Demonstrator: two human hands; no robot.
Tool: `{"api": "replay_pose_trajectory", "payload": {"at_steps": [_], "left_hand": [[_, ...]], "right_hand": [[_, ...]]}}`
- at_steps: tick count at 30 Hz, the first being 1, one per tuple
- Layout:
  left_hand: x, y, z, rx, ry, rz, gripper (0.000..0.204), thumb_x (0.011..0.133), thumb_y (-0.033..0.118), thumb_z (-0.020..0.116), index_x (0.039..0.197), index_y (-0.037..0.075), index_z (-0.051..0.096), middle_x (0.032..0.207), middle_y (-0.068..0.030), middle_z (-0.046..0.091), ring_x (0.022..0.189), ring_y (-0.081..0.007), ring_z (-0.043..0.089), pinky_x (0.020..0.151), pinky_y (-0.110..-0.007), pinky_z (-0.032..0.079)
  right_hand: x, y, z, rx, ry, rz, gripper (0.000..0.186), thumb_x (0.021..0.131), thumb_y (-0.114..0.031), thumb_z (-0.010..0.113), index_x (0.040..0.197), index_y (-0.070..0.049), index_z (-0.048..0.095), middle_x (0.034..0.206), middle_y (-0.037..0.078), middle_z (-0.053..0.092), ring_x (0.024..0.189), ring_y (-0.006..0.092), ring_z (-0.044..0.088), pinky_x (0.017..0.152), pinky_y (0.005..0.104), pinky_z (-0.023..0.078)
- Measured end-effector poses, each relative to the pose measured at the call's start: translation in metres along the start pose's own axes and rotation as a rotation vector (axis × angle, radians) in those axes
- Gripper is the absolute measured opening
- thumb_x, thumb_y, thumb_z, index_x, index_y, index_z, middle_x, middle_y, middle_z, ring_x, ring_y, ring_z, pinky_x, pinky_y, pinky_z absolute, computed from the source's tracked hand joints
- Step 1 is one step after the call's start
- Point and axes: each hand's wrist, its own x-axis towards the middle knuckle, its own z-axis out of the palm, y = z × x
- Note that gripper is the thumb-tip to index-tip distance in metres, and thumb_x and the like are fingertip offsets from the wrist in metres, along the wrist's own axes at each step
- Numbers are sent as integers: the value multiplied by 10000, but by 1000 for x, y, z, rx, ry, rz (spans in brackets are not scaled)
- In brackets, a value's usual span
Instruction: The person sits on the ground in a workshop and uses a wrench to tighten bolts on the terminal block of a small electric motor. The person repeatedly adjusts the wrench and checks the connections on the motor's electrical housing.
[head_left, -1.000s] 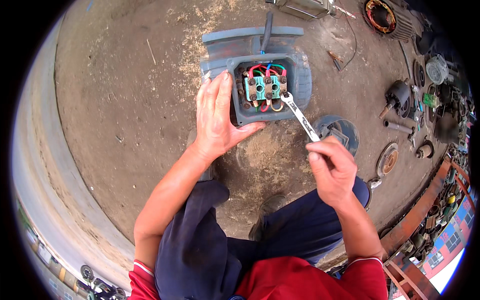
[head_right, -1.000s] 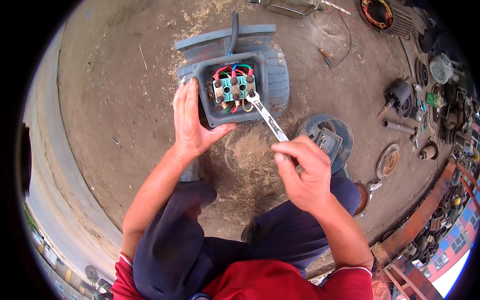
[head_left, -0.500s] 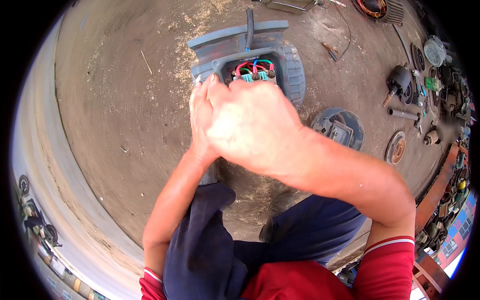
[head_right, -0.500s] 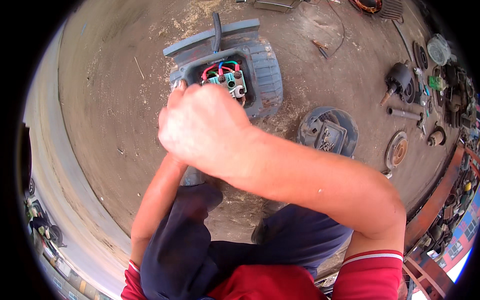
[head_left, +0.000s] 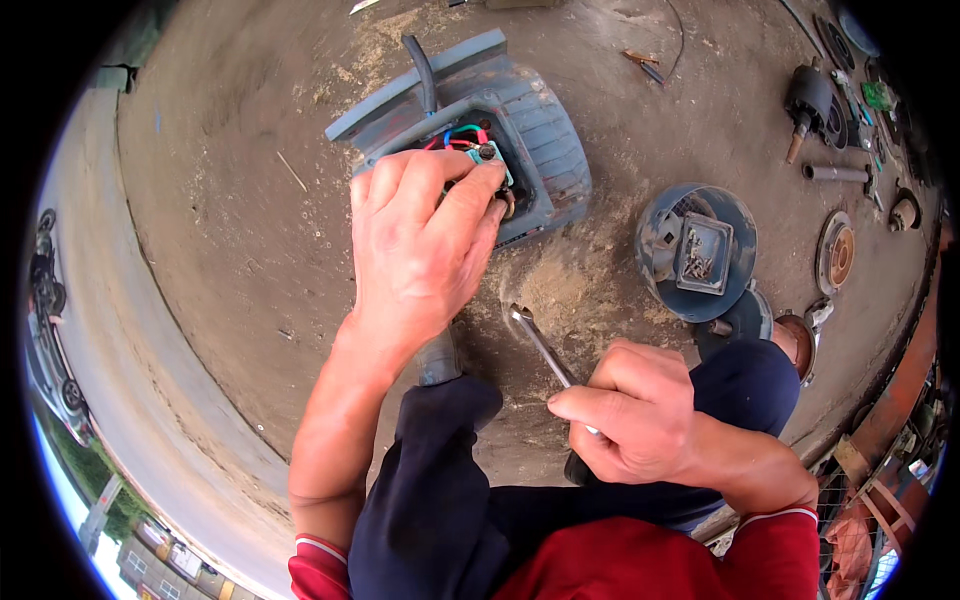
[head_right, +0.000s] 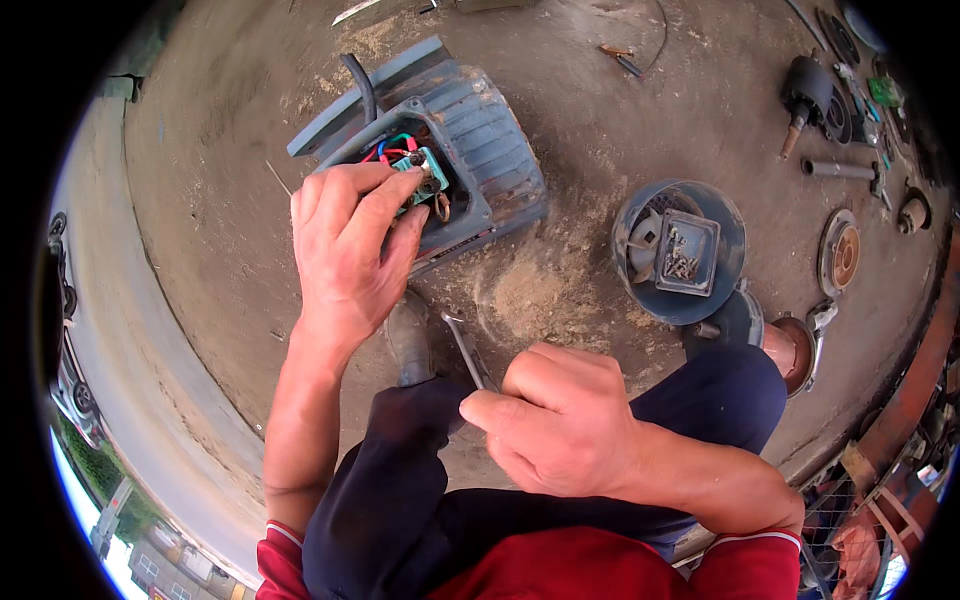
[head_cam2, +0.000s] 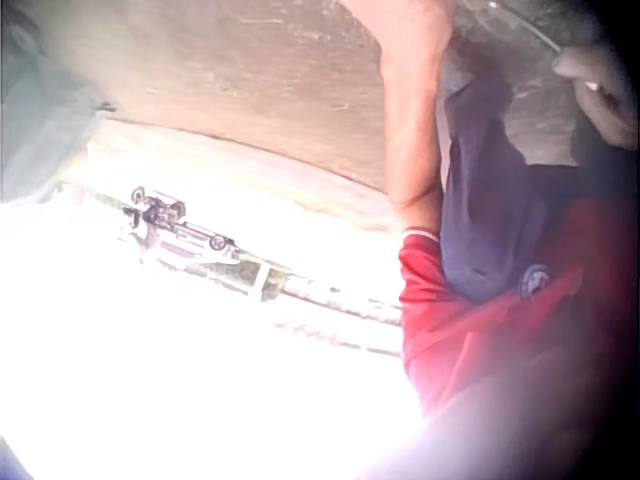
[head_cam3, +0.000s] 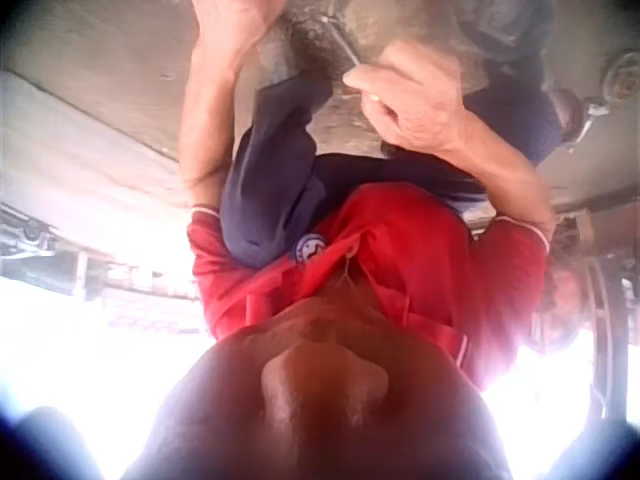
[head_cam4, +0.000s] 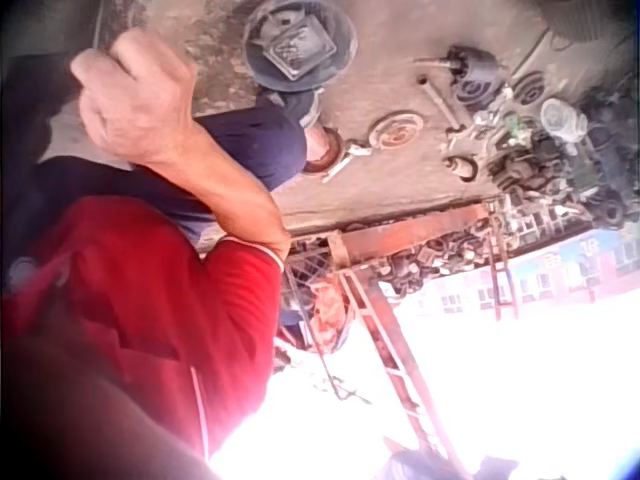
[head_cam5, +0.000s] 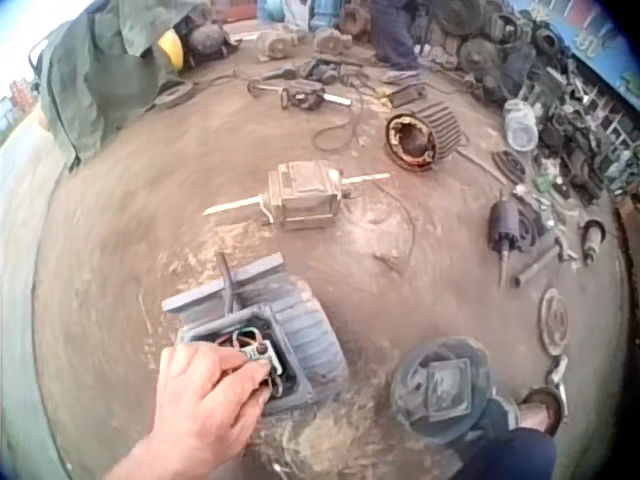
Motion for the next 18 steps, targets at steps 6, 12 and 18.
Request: {"api": "replay_pose_trajectory", "payload": {"at_steps": [6, 12, 18], "left_hand": [[12, -2, 11, 117, -80, 121, 242, 730, 91, 819, 958, 124, 746, 948, 9, 637, 879, -219, 575, 747, -380, 397], [15, 5, 23, 308, -24, 146, 201, 748, 168, 851, 833, 108, 679, 863, -25, 605, 821, -249, 554, 725, -389, 390], [7, 8, 32, 324, 68, 64, 227, 762, 137, 862, 803, 109, 641, 845, -35, 623, 797, -257, 553, 739, -385, 414]], "right_hand": [[-17, 11, -14, 20, 71, 65, 271, 604, 2, 708, 858, -93, 702, 674, 20, 442, 530, 198, 511, 428, 338, 390], [-35, 11, -26, 75, 91, 96, 286, 617, 18, 696, 879, -97, 703, 674, 24, 449, 514, 201, 499, 426, 341, 381], [-34, 12, -43, 198, 280, 189, 308, 690, 105, 677, 957, -45, 715, 689, 67, 590, 488, 168, 516, 442, 291, 393]]}}
